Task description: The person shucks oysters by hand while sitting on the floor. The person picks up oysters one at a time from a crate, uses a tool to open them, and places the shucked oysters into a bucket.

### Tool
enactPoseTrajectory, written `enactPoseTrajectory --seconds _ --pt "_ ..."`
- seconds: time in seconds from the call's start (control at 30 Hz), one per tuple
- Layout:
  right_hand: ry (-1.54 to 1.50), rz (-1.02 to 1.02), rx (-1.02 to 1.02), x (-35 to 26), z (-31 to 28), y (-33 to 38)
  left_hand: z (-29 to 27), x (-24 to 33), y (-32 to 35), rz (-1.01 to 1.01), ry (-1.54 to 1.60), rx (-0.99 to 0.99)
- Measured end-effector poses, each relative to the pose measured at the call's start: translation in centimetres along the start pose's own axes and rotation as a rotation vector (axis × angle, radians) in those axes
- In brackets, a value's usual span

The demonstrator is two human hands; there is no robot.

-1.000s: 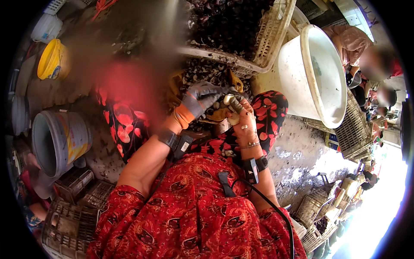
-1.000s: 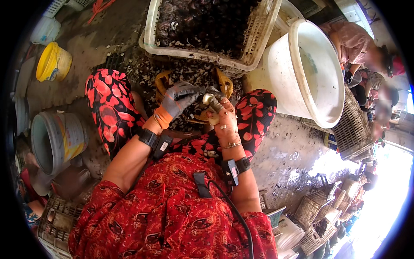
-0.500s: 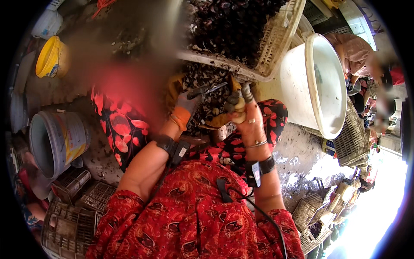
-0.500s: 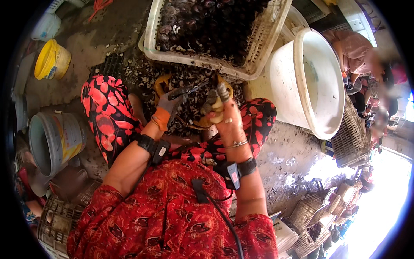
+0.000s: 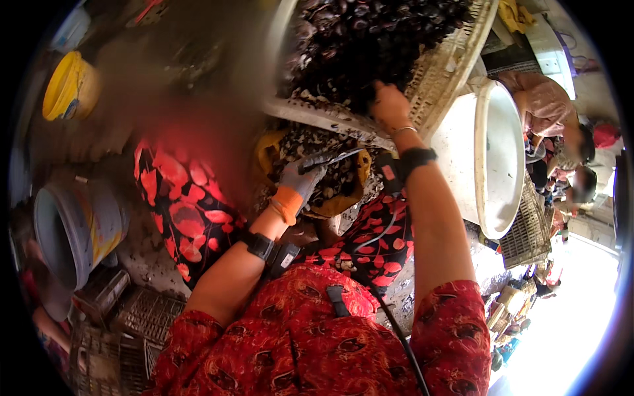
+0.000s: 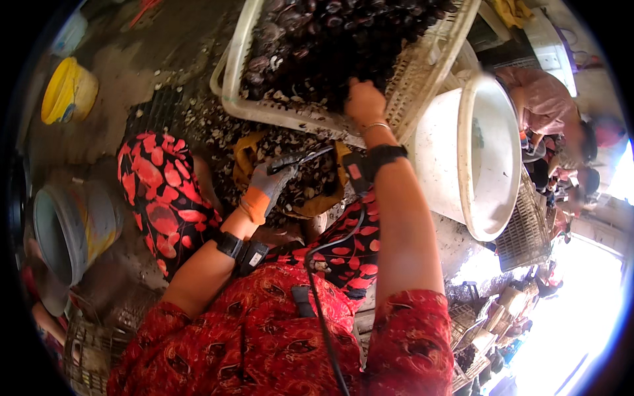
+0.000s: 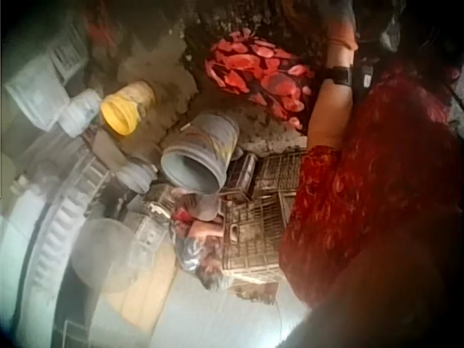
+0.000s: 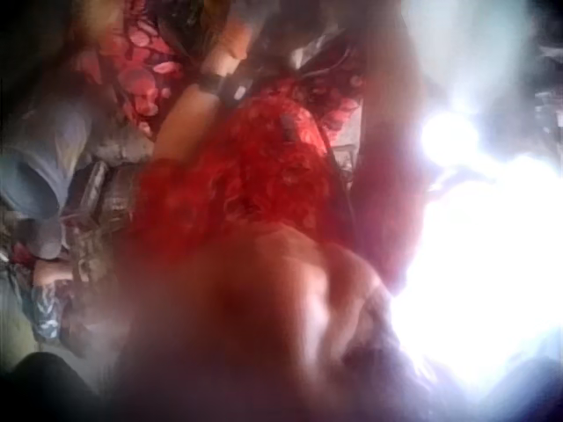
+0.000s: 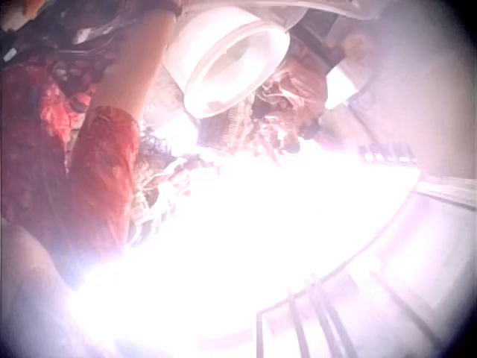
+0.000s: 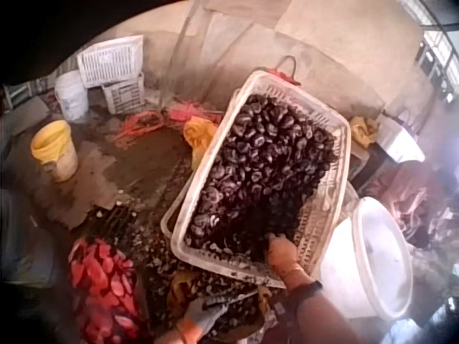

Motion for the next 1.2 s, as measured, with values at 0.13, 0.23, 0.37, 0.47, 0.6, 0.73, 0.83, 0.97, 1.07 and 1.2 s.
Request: enactPoseTrajectory --seconds 0.13,0.23,0.37,0.47,0.6,0.73,0.83,0.97,1.07,1.2 --pt "0.097 0.032 0.032 -0.8 2.3 -0.9 0.7 1.4 0.5 0.110 -0.190 -0.056" --pt "0.113 0.056 -0.077 -2.2 2.9 -1.9 0.8 2.7 0.8 0.128 0.024 -0.051" --pt "-0.068 0.041 -0.018 1.4 2.2 -0.7 -1.4 -1.0 -3.5 0.165 -0.051 -0.093" --pt "-0.552 0.205 0.043 2.4 -0.3 2.8 0.3 1.3 -0.2 0.019 0.158 -0.108" --pt "-1.583 -0.138 -0.015 -2.9 -5.4 11.0 1.7 0.9 1.1 -0.159 0.385 -0.144" --pt "-1.158 -0.363 0.220 -4.7 -4.3 18.0 5.7 0.7 3.9 -0.221 0.373 -0.395" --pt "-0.851 -0.277 0.310 -5.6 -2.1 21.0 5.7 -0.1 4.2 -0.244 0.367 -0.435" --pt "-0.783 -0.206 0.306 -6.1 -1.2 22.6 5.7 -1.3 4.0 -0.279 0.407 -0.512" --pt "-0.855 0.078 0.192 -4.2 0.6 22.1 4.7 -1.7 3.1 -0.285 0.442 -0.584" --pt "-1.063 0.037 0.016 -4.6 2.5 22.1 5.3 -0.8 4.0 -0.208 0.363 -0.383"
Point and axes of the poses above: each hand's wrist, its own y-axis away from the middle knuckle, its own z-axis out of the palm, x = y × z, the point moved 10 cm from there along -y, towards the middle knuckle
